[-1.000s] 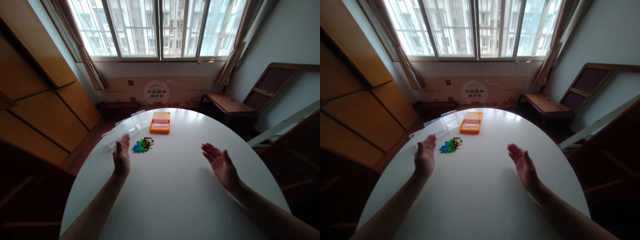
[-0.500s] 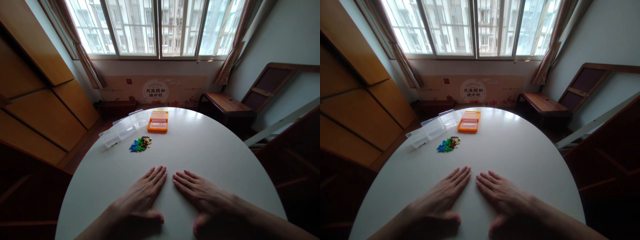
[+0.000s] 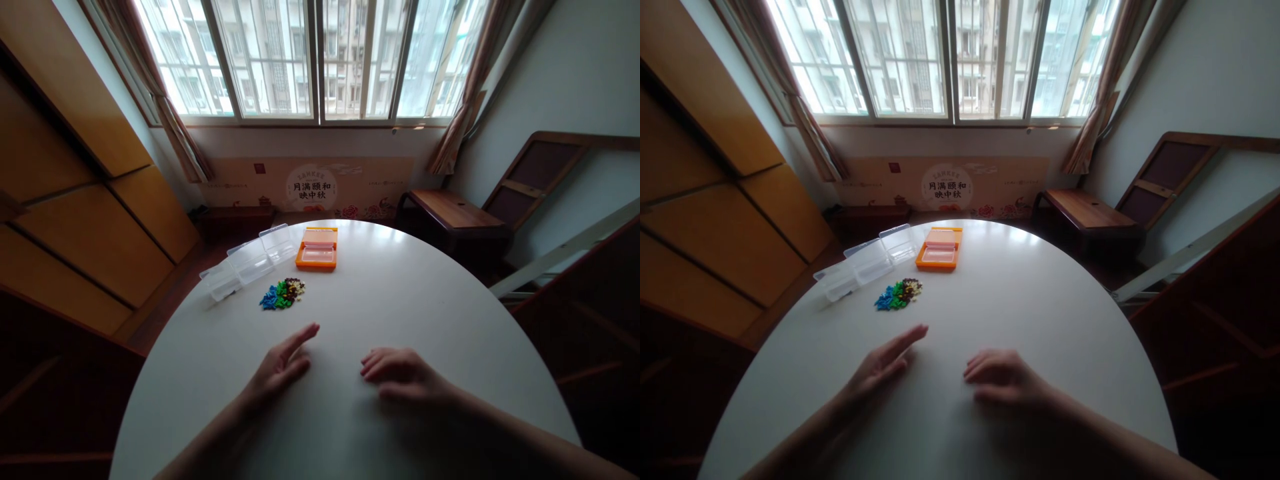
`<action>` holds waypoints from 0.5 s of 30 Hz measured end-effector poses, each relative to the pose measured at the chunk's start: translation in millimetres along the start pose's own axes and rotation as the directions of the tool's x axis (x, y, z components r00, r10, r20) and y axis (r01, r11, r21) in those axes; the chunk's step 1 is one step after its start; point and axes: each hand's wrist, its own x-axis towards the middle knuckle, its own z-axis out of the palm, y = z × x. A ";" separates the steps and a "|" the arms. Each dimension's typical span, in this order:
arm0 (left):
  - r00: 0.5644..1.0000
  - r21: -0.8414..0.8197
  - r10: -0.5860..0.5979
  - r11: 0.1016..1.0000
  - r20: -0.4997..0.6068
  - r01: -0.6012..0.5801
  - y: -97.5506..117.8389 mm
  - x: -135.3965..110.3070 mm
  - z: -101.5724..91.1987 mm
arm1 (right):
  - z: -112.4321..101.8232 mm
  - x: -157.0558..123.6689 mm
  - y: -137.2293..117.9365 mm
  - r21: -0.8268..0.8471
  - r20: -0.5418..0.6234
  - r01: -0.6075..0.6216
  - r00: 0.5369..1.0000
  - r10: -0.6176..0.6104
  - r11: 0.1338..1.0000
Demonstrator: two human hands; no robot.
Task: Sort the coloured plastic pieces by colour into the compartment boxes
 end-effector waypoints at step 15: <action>0.969 0.533 -0.019 0.833 -0.245 0.151 -94.2 103.8 -64.1 | 38.1 216.2 57.2 -0.454 -0.097 -0.018 0.995 -0.030 0.891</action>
